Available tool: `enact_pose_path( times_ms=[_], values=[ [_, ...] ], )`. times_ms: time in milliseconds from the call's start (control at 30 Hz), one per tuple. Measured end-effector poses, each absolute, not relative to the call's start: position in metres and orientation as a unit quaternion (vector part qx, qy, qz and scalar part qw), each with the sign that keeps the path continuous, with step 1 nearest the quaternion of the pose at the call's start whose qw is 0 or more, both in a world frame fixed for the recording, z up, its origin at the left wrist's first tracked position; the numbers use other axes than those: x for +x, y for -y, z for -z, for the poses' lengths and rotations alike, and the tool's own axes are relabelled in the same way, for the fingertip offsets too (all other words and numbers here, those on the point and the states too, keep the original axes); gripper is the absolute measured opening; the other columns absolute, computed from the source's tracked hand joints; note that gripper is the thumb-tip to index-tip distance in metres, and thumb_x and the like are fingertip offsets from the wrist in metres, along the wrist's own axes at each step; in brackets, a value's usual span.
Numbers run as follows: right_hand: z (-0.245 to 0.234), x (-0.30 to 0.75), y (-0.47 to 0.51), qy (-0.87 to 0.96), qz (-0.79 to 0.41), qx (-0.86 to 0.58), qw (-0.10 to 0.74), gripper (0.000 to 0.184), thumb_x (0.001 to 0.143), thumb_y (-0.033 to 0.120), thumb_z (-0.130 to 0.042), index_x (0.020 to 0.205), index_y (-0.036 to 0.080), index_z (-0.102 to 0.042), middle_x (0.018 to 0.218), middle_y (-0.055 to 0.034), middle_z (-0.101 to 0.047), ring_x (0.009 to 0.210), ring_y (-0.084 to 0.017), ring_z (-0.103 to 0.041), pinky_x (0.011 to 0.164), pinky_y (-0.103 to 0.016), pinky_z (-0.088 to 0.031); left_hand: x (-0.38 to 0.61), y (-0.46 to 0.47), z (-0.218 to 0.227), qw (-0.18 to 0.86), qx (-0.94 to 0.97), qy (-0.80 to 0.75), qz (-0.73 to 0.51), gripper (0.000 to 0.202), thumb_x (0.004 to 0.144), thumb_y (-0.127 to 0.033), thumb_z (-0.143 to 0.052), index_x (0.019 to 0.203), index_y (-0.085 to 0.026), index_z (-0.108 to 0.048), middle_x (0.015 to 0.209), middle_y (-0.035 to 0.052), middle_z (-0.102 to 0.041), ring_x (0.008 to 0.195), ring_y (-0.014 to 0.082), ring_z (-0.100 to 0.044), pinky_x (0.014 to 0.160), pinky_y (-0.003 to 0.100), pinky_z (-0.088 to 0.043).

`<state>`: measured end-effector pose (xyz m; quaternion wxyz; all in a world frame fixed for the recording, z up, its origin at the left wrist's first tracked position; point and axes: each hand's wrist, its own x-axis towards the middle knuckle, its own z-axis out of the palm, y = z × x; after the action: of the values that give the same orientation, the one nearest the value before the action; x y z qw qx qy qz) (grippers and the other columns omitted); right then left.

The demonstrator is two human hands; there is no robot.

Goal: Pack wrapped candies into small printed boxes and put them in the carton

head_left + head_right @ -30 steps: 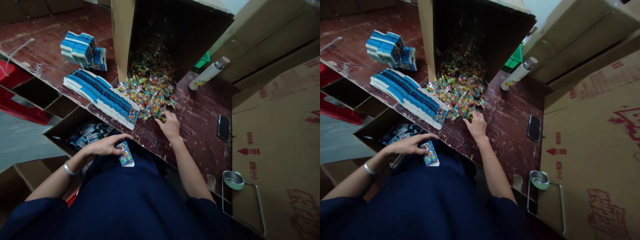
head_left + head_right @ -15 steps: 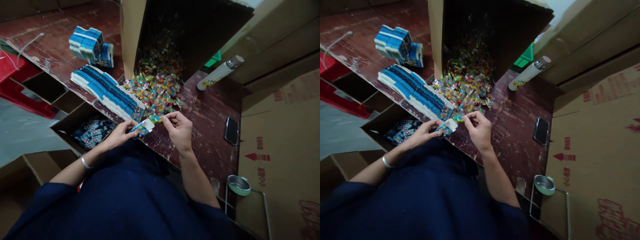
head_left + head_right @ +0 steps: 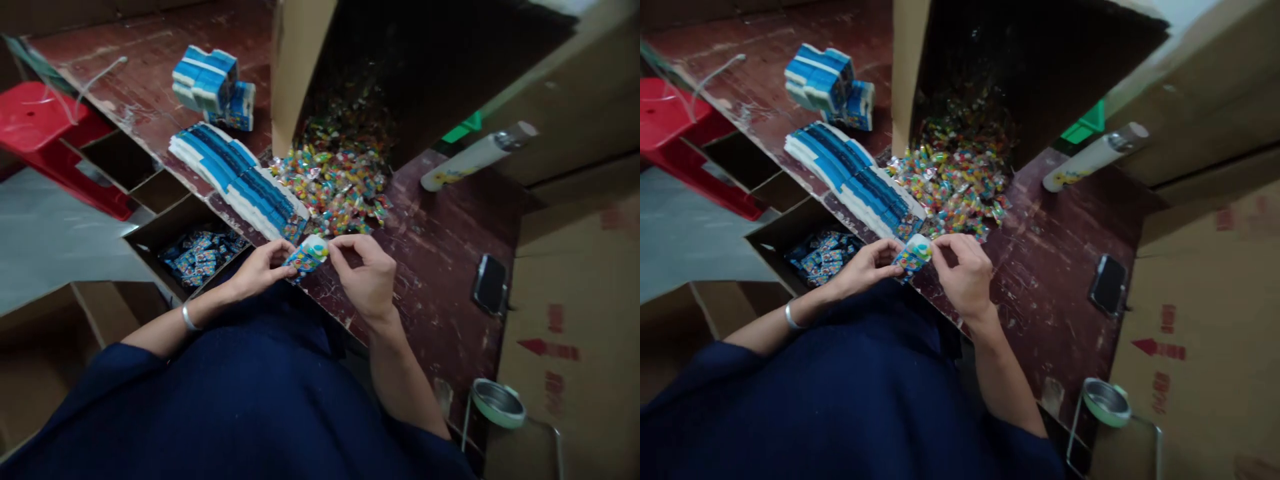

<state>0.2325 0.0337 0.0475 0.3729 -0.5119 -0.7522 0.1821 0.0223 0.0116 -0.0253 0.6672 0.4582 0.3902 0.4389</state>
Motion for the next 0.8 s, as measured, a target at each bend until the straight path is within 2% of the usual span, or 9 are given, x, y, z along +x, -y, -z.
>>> enact_pose_path(
  times_ms=[100, 167, 300, 400, 467, 533, 600, 667, 800],
  values=[
    [-0.034, 0.231, -0.034, 0.789, -0.163, -0.475, 0.353, 0.011, 0.092, 0.034, -0.073, 0.083, 0.027, -0.076, 0.113, -0.0079, -0.076, 0.111, -0.031, -0.069, 0.103, -0.051, -0.052, 0.031, -0.008, 0.026, 0.658, 0.466, -0.37, -0.461, 0.032, 0.078, -0.023, -0.083, 0.1, -0.016, -0.06, 0.097, 0.0041, -0.067, 0.089, 0.017, -0.066, 0.086, 0.033, -0.053],
    [-0.026, 0.233, -0.035, 0.789, -0.225, -0.458, 0.341, 0.012, 0.094, 0.036, -0.071, 0.086, 0.027, -0.077, 0.114, -0.0074, -0.076, 0.108, -0.029, -0.072, 0.1, -0.049, -0.055, 0.033, -0.006, 0.03, 0.665, 0.456, -0.346, -0.479, 0.035, 0.079, -0.022, -0.082, 0.103, -0.017, -0.057, 0.094, 0.0035, -0.067, 0.085, 0.0163, -0.067, 0.084, 0.033, -0.054],
    [-0.016, 0.238, -0.036, 0.755, -0.307, -0.464, 0.346, 0.019, 0.096, 0.042, -0.069, 0.087, 0.027, -0.078, 0.102, -0.0059, -0.08, 0.094, -0.026, -0.076, 0.086, -0.041, -0.062, 0.033, -0.002, 0.035, 0.665, 0.44, -0.337, -0.5, 0.043, 0.081, -0.023, -0.082, 0.114, -0.019, -0.055, 0.092, 0.0028, -0.066, 0.082, 0.0156, -0.068, 0.081, 0.032, -0.056],
    [-0.012, 0.234, -0.029, 0.714, -0.361, -0.475, 0.367, 0.024, 0.094, 0.044, -0.071, 0.109, 0.027, -0.079, 0.106, -0.0063, -0.081, 0.094, -0.026, -0.078, 0.083, -0.039, -0.064, 0.032, 0.001, 0.031, 0.661, 0.43, -0.322, -0.524, 0.056, 0.083, -0.023, -0.081, 0.131, -0.022, -0.053, 0.094, 0.0016, -0.063, 0.083, 0.0147, -0.068, 0.08, 0.031, -0.056],
    [-0.009, 0.226, -0.022, 0.674, -0.387, -0.483, 0.403, 0.037, 0.088, 0.042, -0.079, 0.122, 0.027, -0.075, 0.113, -0.0072, -0.081, 0.094, -0.027, -0.079, 0.081, -0.039, -0.066, 0.032, 0.002, 0.027, 0.664, 0.427, -0.307, -0.532, 0.059, 0.084, -0.025, -0.08, 0.136, -0.025, -0.053, 0.096, 0.0016, -0.062, 0.084, 0.0148, -0.067, 0.082, 0.032, -0.057],
    [-0.006, 0.216, -0.016, 0.648, -0.387, -0.493, 0.432, 0.037, 0.086, 0.039, -0.081, 0.12, 0.026, -0.075, 0.113, -0.0074, -0.081, 0.093, -0.026, -0.079, 0.083, -0.041, -0.067, 0.032, 0.003, 0.024, 0.67, 0.427, -0.308, -0.524, 0.057, 0.083, -0.028, -0.08, 0.134, -0.025, -0.055, 0.096, 0.0012, -0.062, 0.083, 0.0146, -0.066, 0.081, 0.031, -0.057],
    [-0.003, 0.209, -0.013, 0.654, -0.375, -0.493, 0.433, 0.02, 0.091, 0.039, -0.075, 0.107, 0.026, -0.08, 0.107, -0.0062, -0.082, 0.095, -0.026, -0.079, 0.089, -0.043, -0.065, 0.032, 0.004, 0.022, 0.673, 0.427, -0.321, -0.512, 0.053, 0.081, -0.03, -0.083, 0.127, -0.023, -0.056, 0.092, -0.0004, -0.06, 0.08, 0.0136, -0.064, 0.077, 0.029, -0.055],
    [-0.001, 0.206, -0.013, 0.665, -0.377, -0.481, 0.429, 0.015, 0.094, 0.038, -0.071, 0.099, 0.026, -0.08, 0.109, -0.0063, -0.082, 0.104, -0.027, -0.077, 0.098, -0.045, -0.063, 0.032, 0.004, 0.021, 0.679, 0.426, -0.331, -0.499, 0.05, 0.079, -0.032, -0.085, 0.119, -0.022, -0.055, 0.088, -0.0018, -0.058, 0.077, 0.0129, -0.063, 0.073, 0.026, -0.054],
    [0.003, 0.206, -0.013, 0.606, -0.417, -0.489, 0.469, 0.031, 0.088, 0.039, -0.079, 0.116, 0.026, -0.075, 0.115, -0.0074, -0.08, 0.102, -0.026, -0.077, 0.094, -0.042, -0.064, 0.033, 0.001, 0.019, 0.699, 0.405, -0.327, -0.49, 0.051, 0.079, -0.039, -0.086, 0.11, -0.022, -0.049, 0.092, -0.0008, -0.059, 0.075, 0.0125, -0.062, 0.072, 0.026, -0.055]
  ],
)
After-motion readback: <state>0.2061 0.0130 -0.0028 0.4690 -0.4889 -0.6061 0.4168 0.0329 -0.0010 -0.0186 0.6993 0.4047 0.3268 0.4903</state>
